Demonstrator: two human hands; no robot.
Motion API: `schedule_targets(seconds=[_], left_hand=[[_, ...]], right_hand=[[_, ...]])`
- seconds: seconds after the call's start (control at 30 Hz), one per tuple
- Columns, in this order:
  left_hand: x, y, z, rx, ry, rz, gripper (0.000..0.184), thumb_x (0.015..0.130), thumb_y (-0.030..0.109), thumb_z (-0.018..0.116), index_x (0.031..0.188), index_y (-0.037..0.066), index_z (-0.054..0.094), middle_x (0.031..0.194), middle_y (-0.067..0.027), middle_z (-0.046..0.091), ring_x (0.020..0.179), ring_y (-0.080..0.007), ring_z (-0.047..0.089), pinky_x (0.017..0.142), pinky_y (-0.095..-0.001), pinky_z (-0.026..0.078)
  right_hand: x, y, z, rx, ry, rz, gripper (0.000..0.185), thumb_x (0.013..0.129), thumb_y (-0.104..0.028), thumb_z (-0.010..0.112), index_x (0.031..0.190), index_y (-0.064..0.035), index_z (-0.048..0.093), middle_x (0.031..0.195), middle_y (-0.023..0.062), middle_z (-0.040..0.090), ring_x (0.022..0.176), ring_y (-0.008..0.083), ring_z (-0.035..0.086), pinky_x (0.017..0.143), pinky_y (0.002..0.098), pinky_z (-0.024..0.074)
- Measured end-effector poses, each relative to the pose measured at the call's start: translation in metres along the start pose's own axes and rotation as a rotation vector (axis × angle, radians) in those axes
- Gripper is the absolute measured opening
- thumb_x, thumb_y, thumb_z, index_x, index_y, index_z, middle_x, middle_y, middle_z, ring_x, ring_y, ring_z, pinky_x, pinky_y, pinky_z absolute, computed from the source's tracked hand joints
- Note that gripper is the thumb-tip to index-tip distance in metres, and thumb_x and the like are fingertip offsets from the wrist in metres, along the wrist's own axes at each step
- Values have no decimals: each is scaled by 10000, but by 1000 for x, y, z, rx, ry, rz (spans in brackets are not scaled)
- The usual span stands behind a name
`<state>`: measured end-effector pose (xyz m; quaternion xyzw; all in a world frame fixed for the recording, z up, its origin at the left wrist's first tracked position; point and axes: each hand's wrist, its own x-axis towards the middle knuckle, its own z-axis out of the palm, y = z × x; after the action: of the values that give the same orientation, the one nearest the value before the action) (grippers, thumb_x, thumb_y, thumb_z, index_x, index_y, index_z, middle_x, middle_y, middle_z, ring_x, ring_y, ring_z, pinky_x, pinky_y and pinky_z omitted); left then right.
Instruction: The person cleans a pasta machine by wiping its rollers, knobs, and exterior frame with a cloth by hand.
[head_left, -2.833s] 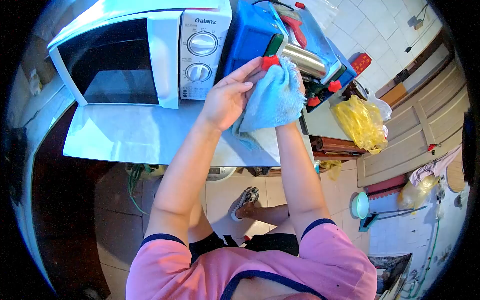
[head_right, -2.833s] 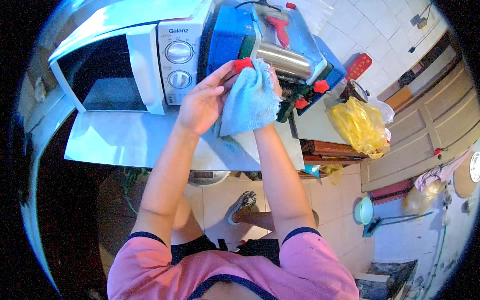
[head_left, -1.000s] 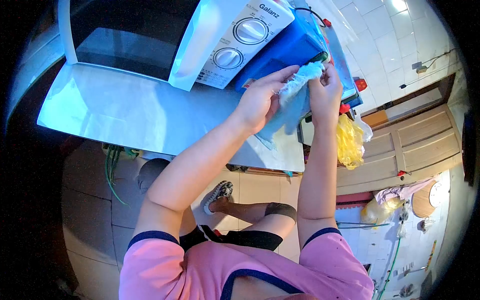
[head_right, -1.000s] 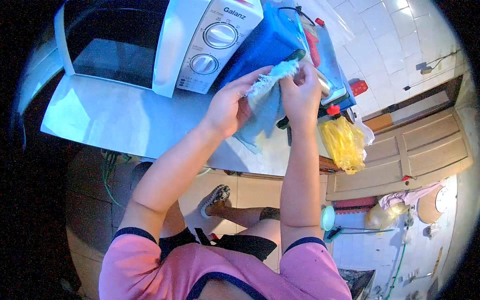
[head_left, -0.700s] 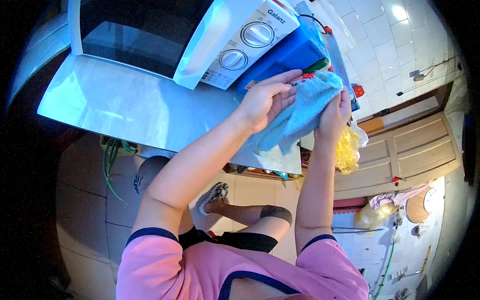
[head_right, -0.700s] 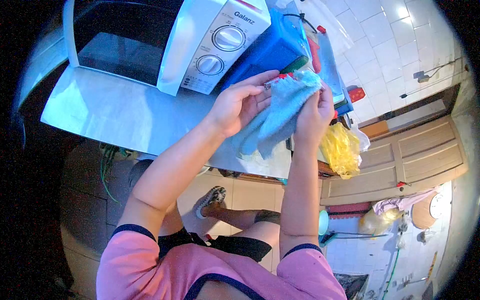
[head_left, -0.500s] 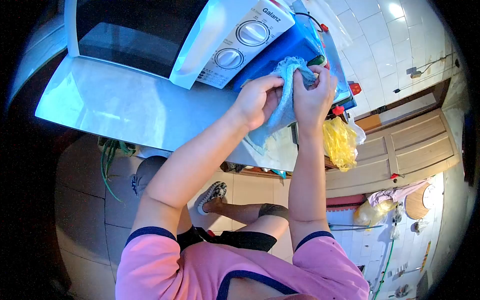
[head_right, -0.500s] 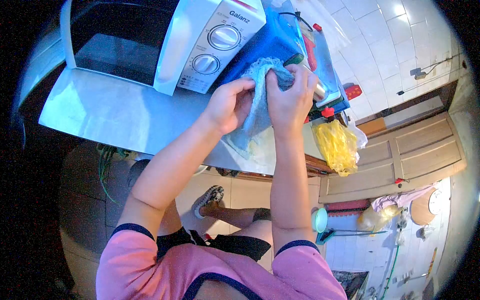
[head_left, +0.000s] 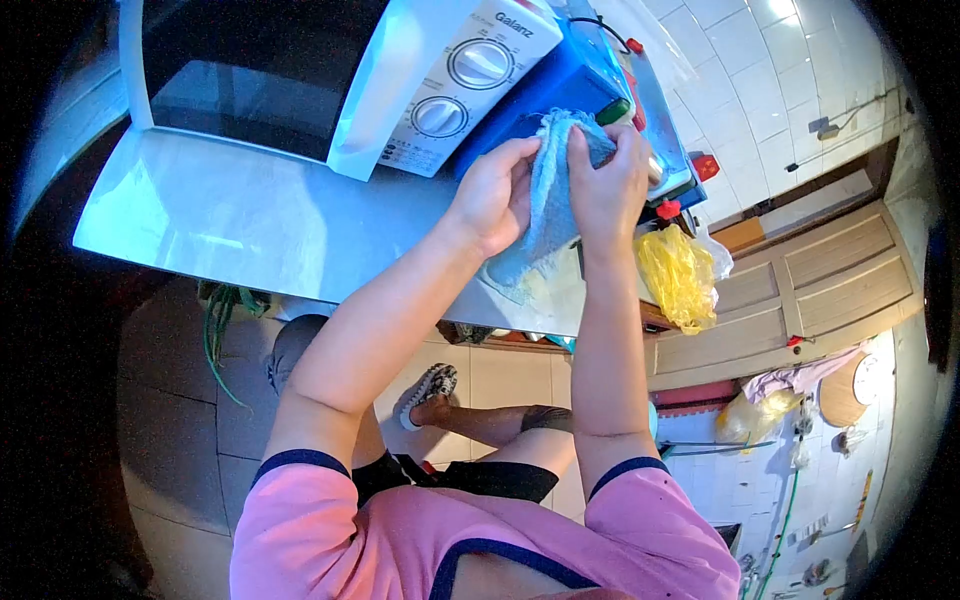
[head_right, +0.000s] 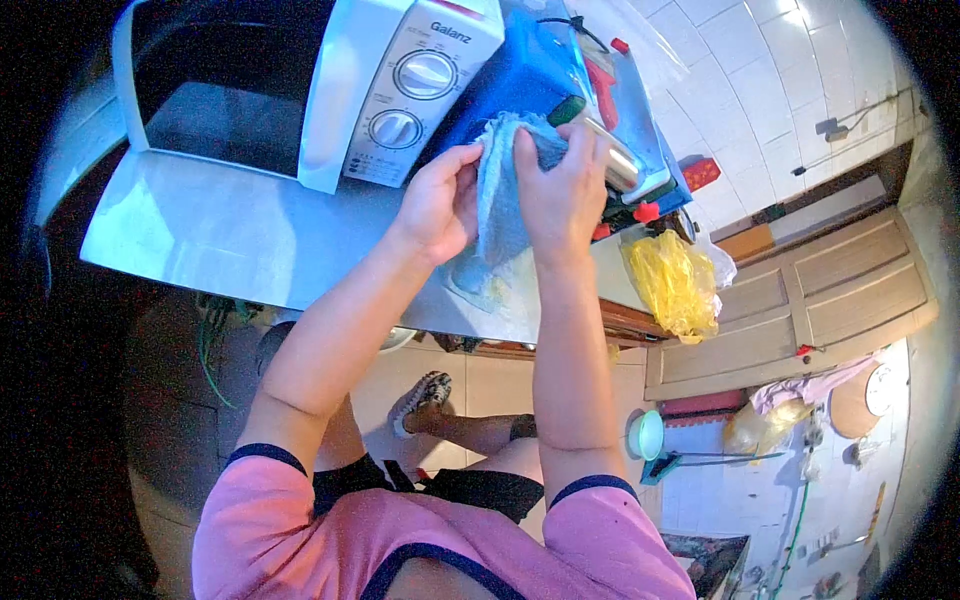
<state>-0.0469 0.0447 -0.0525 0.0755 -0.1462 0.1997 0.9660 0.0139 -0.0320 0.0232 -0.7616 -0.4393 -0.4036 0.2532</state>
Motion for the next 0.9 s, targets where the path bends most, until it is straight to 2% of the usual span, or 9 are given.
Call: schedule_targets(seconds=[0.07, 0.17, 0.33, 0.4, 0.5, 0.6, 0.77, 0.87, 0.9], left_hand=[[-2, 2, 5, 47, 81, 22, 225, 905, 180, 481, 1006, 11, 591, 993, -87, 634, 901, -169, 609, 855, -318, 473], [-3, 1, 3, 75, 32, -5, 246, 912, 197, 479, 1045, 18, 583, 1017, -84, 633, 913, -159, 607, 856, -317, 471], [0, 1, 3, 61, -15, -3, 257, 913, 203, 481, 1062, 20, 584, 1038, -81, 633, 927, -157, 607, 852, -319, 472], [-1, 2, 6, 37, -22, -36, 256, 918, 206, 470, 1053, 24, 589, 1031, -76, 636, 928, -160, 606, 854, -322, 469], [-1, 1, 2, 56, 2, 27, 263, 921, 211, 458, 1064, 27, 582, 1038, -74, 635, 939, -163, 603, 869, -321, 462], [-4, 4, 5, 23, -24, 9, 264, 923, 212, 451, 1066, 32, 580, 1044, -79, 633, 952, -166, 599, 884, -325, 454], [-2, 2, 2, 35, 1, 9, 275, 923, 215, 449, 1092, 33, 568, 1069, -81, 624, 969, -166, 593, 898, -325, 446], [-1, 3, 3, 42, -115, 16, 292, 926, 235, 443, 1096, 33, 567, 1087, -88, 621, 1000, -182, 589, 914, -347, 439], [0, 3, 2, 53, -74, 21, 296, 927, 238, 438, 1098, 35, 567, 1088, -90, 621, 1002, -184, 588, 917, -346, 436]], right_hand=[[0, -1, 2, 57, -30, 38, 349, 767, -243, 678, 977, -15, 518, 968, 178, 511, 869, 383, 560, 722, 437, 459], [-4, -1, 2, 107, 0, 43, 332, 779, -232, 663, 979, -10, 519, 986, 174, 510, 854, 376, 566, 715, 433, 461], [-11, 8, -14, 282, -221, 102, 359, 779, -162, 645, 1093, -35, 526, 1013, 156, 505, 826, 316, 578, 708, 397, 470], [-10, 11, -14, 323, -223, 82, 390, 772, -141, 644, 1133, -54, 525, 1003, 146, 515, 810, 283, 581, 699, 384, 472], [-7, 7, -9, 287, -120, 65, 359, 774, -159, 651, 1094, -51, 528, 988, 158, 523, 812, 312, 585, 694, 399, 472], [-4, 3, 4, 74, -32, -22, 337, 781, -177, 653, 1060, -45, 519, 970, 173, 526, 846, 348, 575, 698, 413, 469], [-10, 2, 4, 238, -29, 24, 317, 800, -166, 631, 1057, -34, 501, 992, 187, 515, 880, 368, 561, 708, 420, 465], [-16, 11, 2, 403, -93, 109, 313, 797, -153, 629, 1058, -36, 501, 998, 187, 510, 873, 368, 560, 713, 421, 465], [-16, 16, 4, 350, -65, 59, 319, 791, -168, 636, 1051, -39, 503, 988, 180, 517, 869, 369, 563, 712, 417, 468]])
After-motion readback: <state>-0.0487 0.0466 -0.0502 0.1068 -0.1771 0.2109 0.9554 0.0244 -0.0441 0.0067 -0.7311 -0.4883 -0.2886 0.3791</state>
